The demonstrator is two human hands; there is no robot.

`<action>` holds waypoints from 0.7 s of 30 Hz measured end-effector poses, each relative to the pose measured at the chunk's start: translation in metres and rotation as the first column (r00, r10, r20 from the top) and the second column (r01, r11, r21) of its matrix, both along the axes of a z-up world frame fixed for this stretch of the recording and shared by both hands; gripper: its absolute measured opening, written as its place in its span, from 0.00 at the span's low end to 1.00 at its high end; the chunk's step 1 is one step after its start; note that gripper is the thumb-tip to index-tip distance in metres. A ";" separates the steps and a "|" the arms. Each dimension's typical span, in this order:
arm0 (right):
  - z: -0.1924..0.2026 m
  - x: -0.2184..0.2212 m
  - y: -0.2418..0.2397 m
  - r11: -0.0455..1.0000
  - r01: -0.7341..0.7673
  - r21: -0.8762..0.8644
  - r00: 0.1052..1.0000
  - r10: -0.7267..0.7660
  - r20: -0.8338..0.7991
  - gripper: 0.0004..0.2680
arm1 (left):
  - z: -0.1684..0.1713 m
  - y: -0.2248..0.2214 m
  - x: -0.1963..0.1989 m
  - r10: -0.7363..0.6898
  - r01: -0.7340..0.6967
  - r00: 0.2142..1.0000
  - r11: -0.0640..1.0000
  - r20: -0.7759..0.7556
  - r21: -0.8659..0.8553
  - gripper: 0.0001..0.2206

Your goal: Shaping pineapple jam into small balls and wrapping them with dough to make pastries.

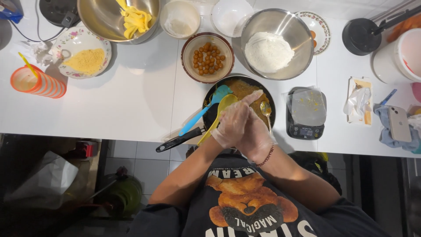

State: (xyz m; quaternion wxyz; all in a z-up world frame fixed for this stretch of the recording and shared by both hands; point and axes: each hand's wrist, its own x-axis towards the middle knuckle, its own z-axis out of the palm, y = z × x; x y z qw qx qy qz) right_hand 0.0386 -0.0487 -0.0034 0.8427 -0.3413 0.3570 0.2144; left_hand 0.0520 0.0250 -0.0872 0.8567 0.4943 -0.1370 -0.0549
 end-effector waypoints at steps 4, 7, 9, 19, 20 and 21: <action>-0.057 0.034 0.008 0.990 -0.140 0.023 0.989 0.141 -0.034 0.11 | 0.008 0.046 0.002 0.061 -0.335 0.873 0.797 0.485 0.503 0.29; -0.097 0.073 0.003 0.966 -0.254 0.041 0.965 0.256 -0.056 0.07 | 0.023 0.103 -0.001 0.156 -0.403 0.865 0.783 0.477 0.474 0.30; -0.120 0.110 0.001 0.949 -0.310 0.048 0.947 0.313 -0.070 0.08 | 0.018 0.151 -0.009 0.208 -0.406 0.877 0.803 0.433 0.437 0.31; -0.146 0.273 0.062 0.812 -0.244 -0.530 0.964 0.264 -0.039 0.08 | -0.003 0.321 -0.098 0.541 -0.614 0.772 0.501 0.334 0.609 0.30; -0.135 0.274 0.069 0.803 -0.223 -0.553 0.973 0.221 -0.071 0.09 | 0.000 0.327 -0.107 0.588 -0.623 0.746 0.449 0.313 0.640 0.30; -0.143 0.280 0.068 0.801 -0.224 -0.556 0.973 0.221 -0.073 0.09 | -0.003 0.333 -0.109 0.590 -0.622 0.746 0.451 0.310 0.640 0.30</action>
